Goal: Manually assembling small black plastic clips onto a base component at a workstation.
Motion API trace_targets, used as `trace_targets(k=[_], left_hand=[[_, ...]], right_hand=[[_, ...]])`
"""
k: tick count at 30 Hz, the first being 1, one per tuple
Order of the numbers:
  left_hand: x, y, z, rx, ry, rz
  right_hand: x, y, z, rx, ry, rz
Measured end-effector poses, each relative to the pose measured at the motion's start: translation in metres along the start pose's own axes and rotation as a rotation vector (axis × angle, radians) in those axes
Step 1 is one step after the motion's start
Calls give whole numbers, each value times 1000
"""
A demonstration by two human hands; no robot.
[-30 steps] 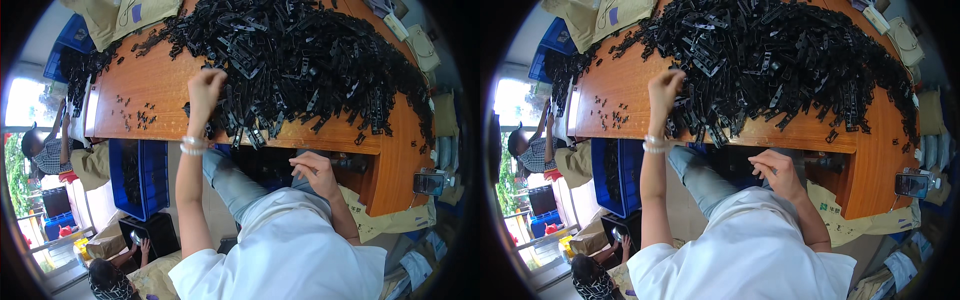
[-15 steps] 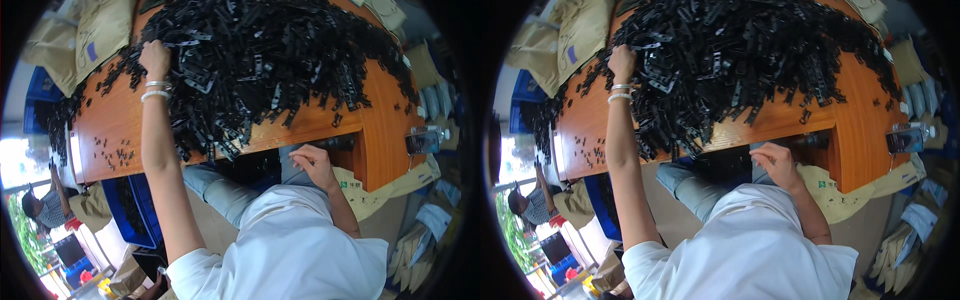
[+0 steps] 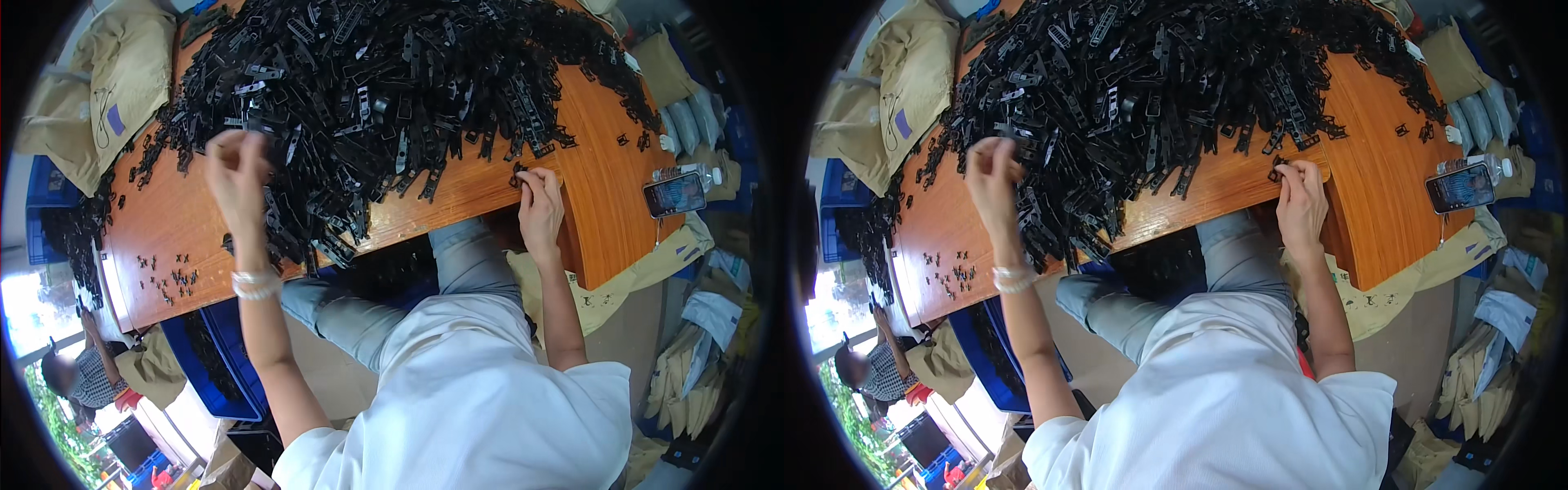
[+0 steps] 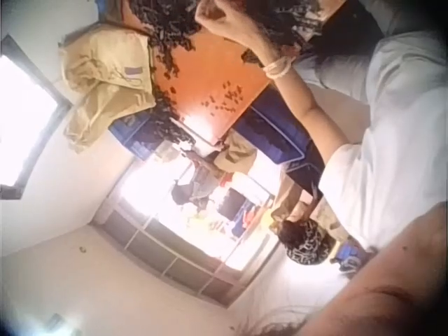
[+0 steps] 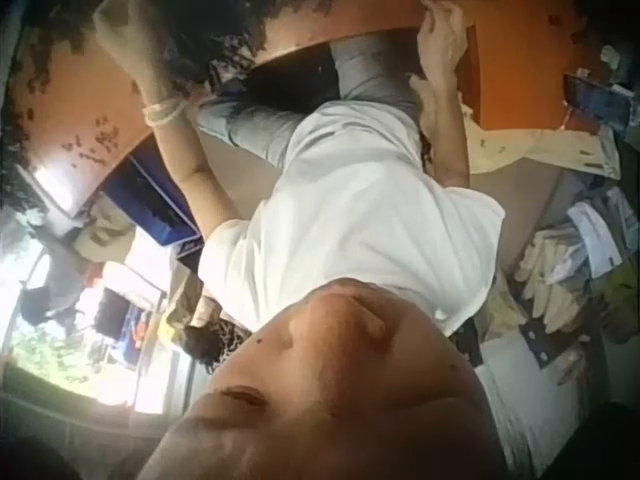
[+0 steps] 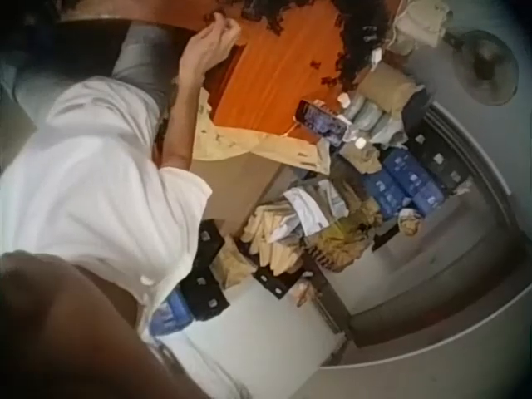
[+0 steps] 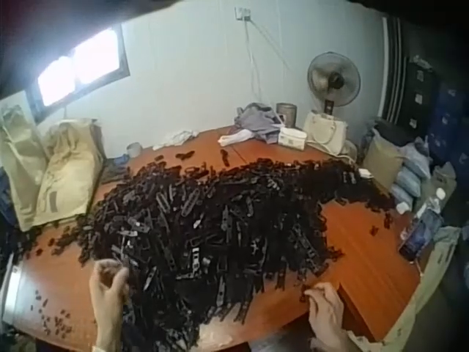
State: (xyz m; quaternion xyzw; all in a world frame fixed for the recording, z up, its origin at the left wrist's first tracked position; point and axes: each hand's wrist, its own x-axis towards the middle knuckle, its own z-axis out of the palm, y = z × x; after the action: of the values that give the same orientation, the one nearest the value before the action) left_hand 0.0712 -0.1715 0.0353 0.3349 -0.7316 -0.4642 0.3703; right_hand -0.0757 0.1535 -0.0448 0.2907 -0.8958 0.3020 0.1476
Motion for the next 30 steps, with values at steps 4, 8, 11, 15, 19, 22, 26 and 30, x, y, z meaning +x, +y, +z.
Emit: trace_targets(k=[4,8,11,15,19,22,26,30], left_hand=[[-83,17,27,-512,-512,-320],[-129,12,49,-692,-604,-355],[-145,10,53,-691,-573,-289],[-152,14,48,-527,-627,-165],[-156,14,48,-351,-569,-34],[-158,22,46,-47,-528,242],[-180,12,54,248,-385,454],[-180,-2,44,138,-171,321]], right_hand=[[4,-8,-1,-16,-13,-77],[2,-69,-23,577,-195,-64],[-5,-94,-32,788,-367,-56],[-8,-101,-25,848,-394,-92],[-15,-101,-23,923,-472,-78],[-15,-96,-24,983,-581,-22],[-24,-100,-22,984,-682,251],[-29,-82,-12,871,-584,129]])
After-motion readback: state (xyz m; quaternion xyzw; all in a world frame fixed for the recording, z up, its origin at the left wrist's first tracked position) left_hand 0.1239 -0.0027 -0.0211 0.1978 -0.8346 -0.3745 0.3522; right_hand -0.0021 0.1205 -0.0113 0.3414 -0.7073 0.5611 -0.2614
